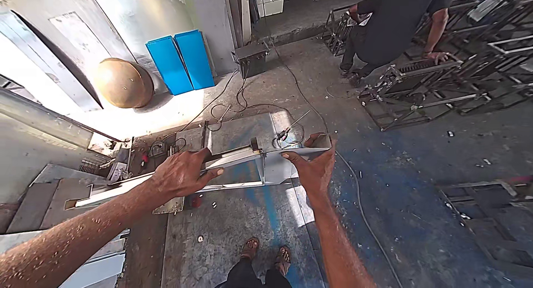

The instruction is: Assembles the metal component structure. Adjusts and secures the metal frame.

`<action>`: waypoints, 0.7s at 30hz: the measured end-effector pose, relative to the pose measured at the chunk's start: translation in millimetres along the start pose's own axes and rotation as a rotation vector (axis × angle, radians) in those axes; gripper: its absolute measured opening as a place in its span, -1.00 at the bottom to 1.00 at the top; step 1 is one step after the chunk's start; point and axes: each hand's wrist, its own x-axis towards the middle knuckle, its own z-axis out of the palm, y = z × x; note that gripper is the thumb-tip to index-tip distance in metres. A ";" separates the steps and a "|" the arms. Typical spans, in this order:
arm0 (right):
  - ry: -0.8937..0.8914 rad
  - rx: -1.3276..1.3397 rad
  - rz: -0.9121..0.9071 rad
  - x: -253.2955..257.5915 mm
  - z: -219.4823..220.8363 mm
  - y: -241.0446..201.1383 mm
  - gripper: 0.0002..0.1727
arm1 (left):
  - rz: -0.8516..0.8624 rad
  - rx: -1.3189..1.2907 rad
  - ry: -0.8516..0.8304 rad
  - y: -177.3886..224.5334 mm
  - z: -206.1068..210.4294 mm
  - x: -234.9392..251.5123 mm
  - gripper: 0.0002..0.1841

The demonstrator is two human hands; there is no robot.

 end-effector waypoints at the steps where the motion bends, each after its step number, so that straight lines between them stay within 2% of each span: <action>1: -0.001 0.012 0.004 -1.4 -0.7 -0.7 0.04 | 0.002 0.004 0.002 0.2 0.7 -1.3 -0.16; 21: -0.061 0.094 -0.034 -59.6 -40.6 -9.3 -0.06 | 0.120 0.041 0.123 8.7 42.3 -53.2 -0.04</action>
